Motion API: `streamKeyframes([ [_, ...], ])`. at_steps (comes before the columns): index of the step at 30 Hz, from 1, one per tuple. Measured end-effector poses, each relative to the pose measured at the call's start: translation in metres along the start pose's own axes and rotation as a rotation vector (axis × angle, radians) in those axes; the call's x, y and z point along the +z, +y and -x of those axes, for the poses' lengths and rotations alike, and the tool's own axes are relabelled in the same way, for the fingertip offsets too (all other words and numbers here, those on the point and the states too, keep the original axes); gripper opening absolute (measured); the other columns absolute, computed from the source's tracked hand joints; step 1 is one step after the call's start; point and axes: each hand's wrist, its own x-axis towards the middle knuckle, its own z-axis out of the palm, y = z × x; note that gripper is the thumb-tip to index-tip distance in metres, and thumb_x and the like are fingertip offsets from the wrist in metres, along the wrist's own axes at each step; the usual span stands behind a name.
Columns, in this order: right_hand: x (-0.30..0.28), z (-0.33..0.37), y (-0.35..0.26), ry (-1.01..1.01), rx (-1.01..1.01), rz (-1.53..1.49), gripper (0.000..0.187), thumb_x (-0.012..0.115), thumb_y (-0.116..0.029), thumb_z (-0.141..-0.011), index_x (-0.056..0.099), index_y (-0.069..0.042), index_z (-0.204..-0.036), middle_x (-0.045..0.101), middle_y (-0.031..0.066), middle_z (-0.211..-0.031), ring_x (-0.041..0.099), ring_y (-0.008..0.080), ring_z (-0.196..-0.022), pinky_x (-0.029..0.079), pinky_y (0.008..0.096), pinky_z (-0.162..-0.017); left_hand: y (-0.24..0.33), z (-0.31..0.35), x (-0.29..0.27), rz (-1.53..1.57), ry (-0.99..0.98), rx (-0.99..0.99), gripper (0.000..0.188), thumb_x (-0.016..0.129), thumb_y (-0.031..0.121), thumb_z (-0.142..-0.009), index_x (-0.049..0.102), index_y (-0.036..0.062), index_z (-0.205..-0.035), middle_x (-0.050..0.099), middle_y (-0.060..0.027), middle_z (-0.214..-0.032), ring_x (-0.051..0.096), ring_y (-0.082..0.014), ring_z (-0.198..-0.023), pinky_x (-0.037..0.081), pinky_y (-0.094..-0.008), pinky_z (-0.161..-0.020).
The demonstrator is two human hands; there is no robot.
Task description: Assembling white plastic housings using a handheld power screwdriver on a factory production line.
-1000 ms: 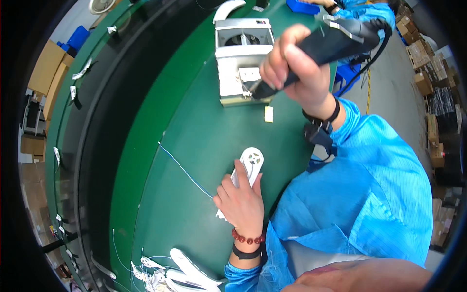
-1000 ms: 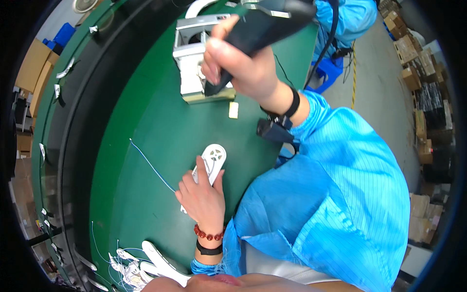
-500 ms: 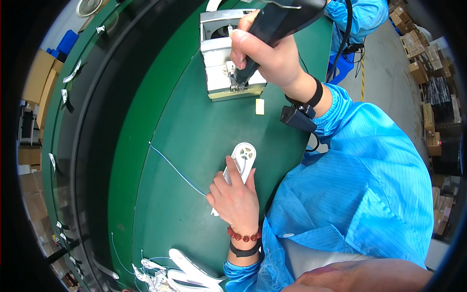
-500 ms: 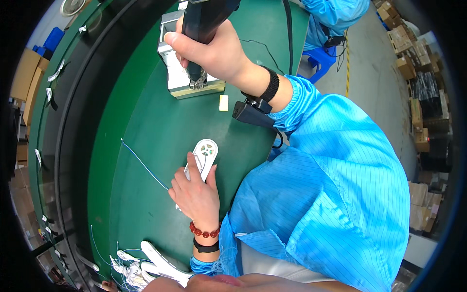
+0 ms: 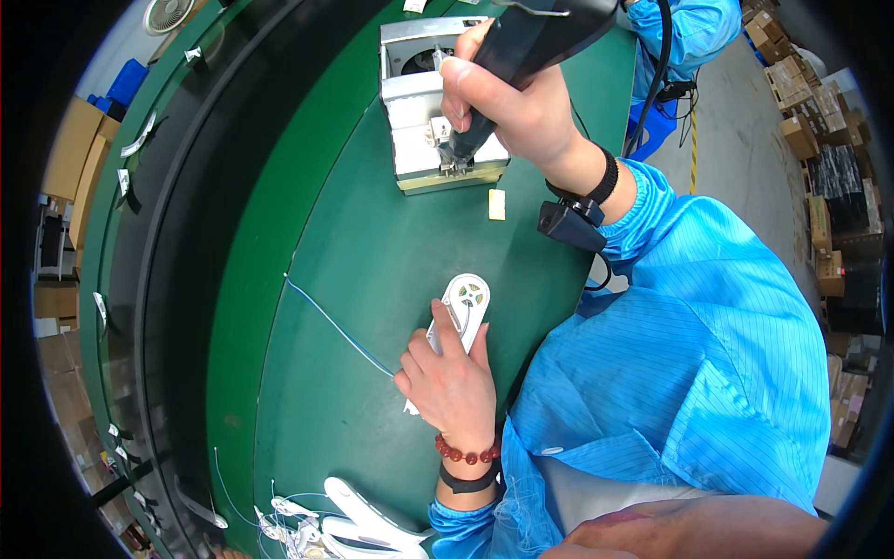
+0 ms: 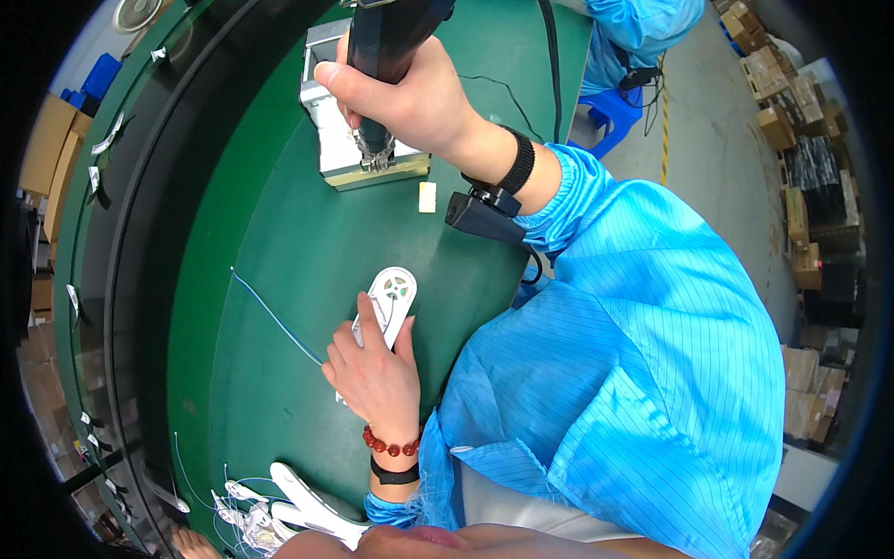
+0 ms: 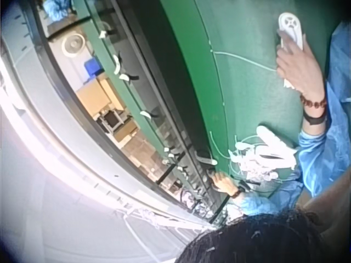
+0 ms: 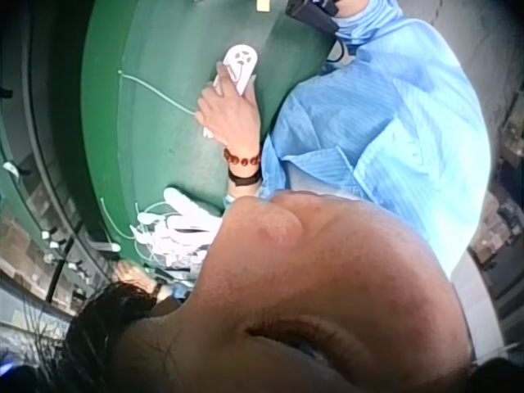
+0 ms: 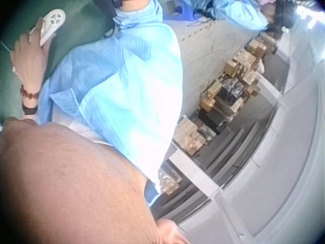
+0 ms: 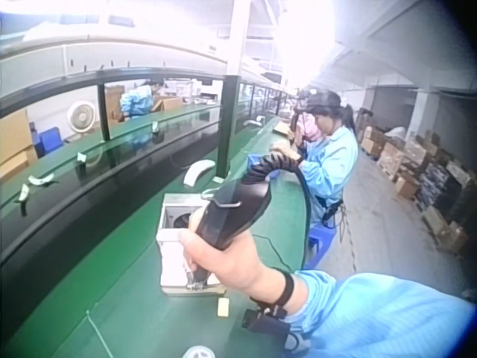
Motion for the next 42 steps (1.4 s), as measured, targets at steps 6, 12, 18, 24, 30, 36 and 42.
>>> streamKeyframes([
  [6, 0.001, 0.004, 0.0, 0.008, 0.006, 0.025, 0.01, 0.063, -0.003, -0.094, 0.055, -0.003, -0.089, 0.06, 0.0062, -0.066, 0.06, 0.0146, -0.058, 0.051, 0.0321, -0.058, 0.0, 0.002, 0.004, 0.009, 0.002, -0.007, 0.062, 0.077, 0.045, -0.085, 0.061, 0.0146, -0.137, 0.06, -0.0101, -0.104, 0.058, -0.0276, -0.087, 0.042, -0.0413, -0.075],
  [12, 0.001, 0.003, 0.002, -0.004, -0.006, 0.025, 0.011, 0.064, -0.004, -0.094, 0.054, -0.003, -0.089, 0.061, 0.0059, -0.066, 0.06, 0.014, -0.059, 0.051, 0.0312, -0.058, 0.001, 0.002, 0.008, 0.01, 0.008, -0.008, 0.063, 0.077, 0.045, -0.084, 0.06, 0.0153, -0.137, 0.059, -0.01, -0.104, 0.058, -0.0278, -0.087, 0.041, -0.0414, -0.075],
  [18, 0.004, 0.0, -0.003, -0.05, 0.059, 0.05, 0.013, 0.064, -0.007, -0.097, 0.053, -0.004, -0.09, 0.061, 0.0048, -0.066, 0.06, 0.0124, -0.059, 0.049, 0.0288, -0.057, 0.004, 0.001, 0.011, 0.027, 0.021, -0.008, 0.065, 0.078, 0.044, -0.084, 0.06, 0.0136, -0.138, 0.059, -0.0101, -0.104, 0.057, -0.0283, -0.088, 0.041, -0.0418, -0.076],
  [24, 0.019, 0.011, -0.002, -0.079, 0.292, -0.048, 0.017, 0.07, -0.013, -0.094, 0.058, -0.005, -0.084, 0.06, 0.001, -0.063, 0.059, 0.0083, -0.057, 0.045, 0.0261, -0.053, -0.001, 0.01, 0.001, 0.048, 0.006, -0.039, 0.066, 0.078, 0.044, -0.084, 0.059, 0.0088, -0.137, 0.059, -0.0103, -0.104, 0.057, -0.0278, -0.09, 0.041, -0.0411, -0.078],
  [30, 0.027, 0.037, -0.017, -0.116, 0.239, -0.292, 0.012, 0.062, -0.006, -0.096, 0.052, -0.003, -0.091, 0.057, 0.006, -0.064, 0.054, 0.0134, -0.054, 0.044, 0.0309, -0.051, 0.0, 0.002, -0.002, 0.075, -0.008, -0.037, 0.068, 0.077, 0.045, -0.084, 0.059, 0.0051, -0.136, 0.059, -0.0099, -0.103, 0.057, -0.0278, -0.089, 0.041, -0.0407, -0.078],
  [36, 0.044, 0.07, -0.027, -0.36, 0.249, -0.387, 0.015, 0.059, -0.012, -0.099, 0.046, -0.005, -0.099, 0.054, 0.0075, -0.066, 0.051, 0.0145, -0.053, 0.044, 0.0313, -0.051, -0.005, 0.001, 0.004, 0.036, 0.061, -0.023, 0.07, 0.076, 0.046, -0.084, 0.058, 0.0022, -0.135, 0.06, -0.0079, -0.105, 0.056, -0.0244, -0.087, 0.04, -0.0384, -0.075],
  [42, 0.045, 0.086, -0.03, -0.405, 0.407, -0.428, 0.019, 0.063, -0.009, -0.096, 0.046, -0.003, -0.097, 0.058, 0.0083, -0.067, 0.054, 0.0139, -0.055, 0.046, 0.0309, -0.054, -0.002, 0.0, 0.006, 0.06, 0.053, -0.028, 0.069, 0.077, 0.045, -0.084, 0.058, 0.0021, -0.135, 0.06, -0.008, -0.106, 0.057, -0.0252, -0.089, 0.041, -0.0382, -0.075],
])
